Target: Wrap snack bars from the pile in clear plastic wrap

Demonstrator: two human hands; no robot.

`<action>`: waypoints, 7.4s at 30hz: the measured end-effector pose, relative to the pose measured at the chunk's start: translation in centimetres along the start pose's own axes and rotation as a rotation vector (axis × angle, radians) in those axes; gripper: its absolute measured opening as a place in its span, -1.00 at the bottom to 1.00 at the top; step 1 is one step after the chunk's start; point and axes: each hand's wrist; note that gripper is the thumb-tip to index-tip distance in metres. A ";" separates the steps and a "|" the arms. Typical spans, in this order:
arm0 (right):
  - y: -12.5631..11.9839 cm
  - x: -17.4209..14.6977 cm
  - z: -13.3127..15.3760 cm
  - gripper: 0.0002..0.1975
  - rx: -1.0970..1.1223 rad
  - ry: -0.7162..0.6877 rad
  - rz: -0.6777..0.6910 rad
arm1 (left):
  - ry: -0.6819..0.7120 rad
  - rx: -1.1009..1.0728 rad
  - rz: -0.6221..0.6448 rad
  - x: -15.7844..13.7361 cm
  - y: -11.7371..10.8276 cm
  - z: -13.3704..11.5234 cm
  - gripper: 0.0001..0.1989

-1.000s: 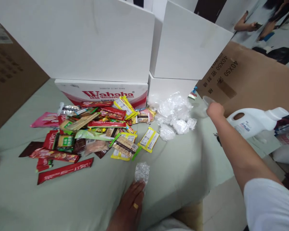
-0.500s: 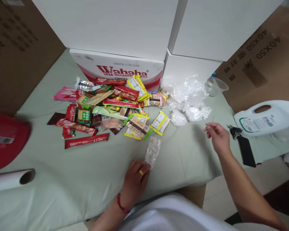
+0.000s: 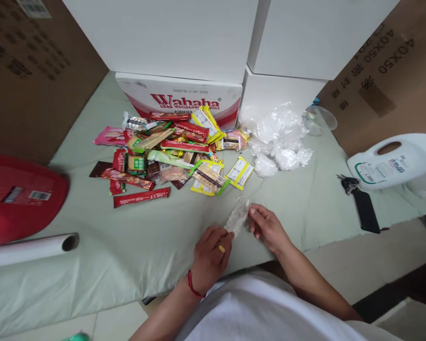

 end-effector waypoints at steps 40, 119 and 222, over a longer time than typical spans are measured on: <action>1.3 -0.1 2.7 -0.74 0.044 0.037 0.148 | -1.155 -1.344 0.189 4.2 -3.1 1.2 -0.64; 2.1 -2.6 -0.8 -0.87 -0.749 -0.575 0.196 | -1.128 -1.164 -0.110 2.2 -0.1 0.6 -0.61; -0.5 -0.4 0.4 -0.58 0.204 -0.157 -0.071 | -1.171 -1.074 0.066 -0.7 -5.1 2.4 -0.48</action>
Point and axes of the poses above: each hand's wrist, its own x-axis towards the middle knuckle, its own y-axis out of the palm, z = x × y, and after that the axes turned 7 degrees about x, right-handed
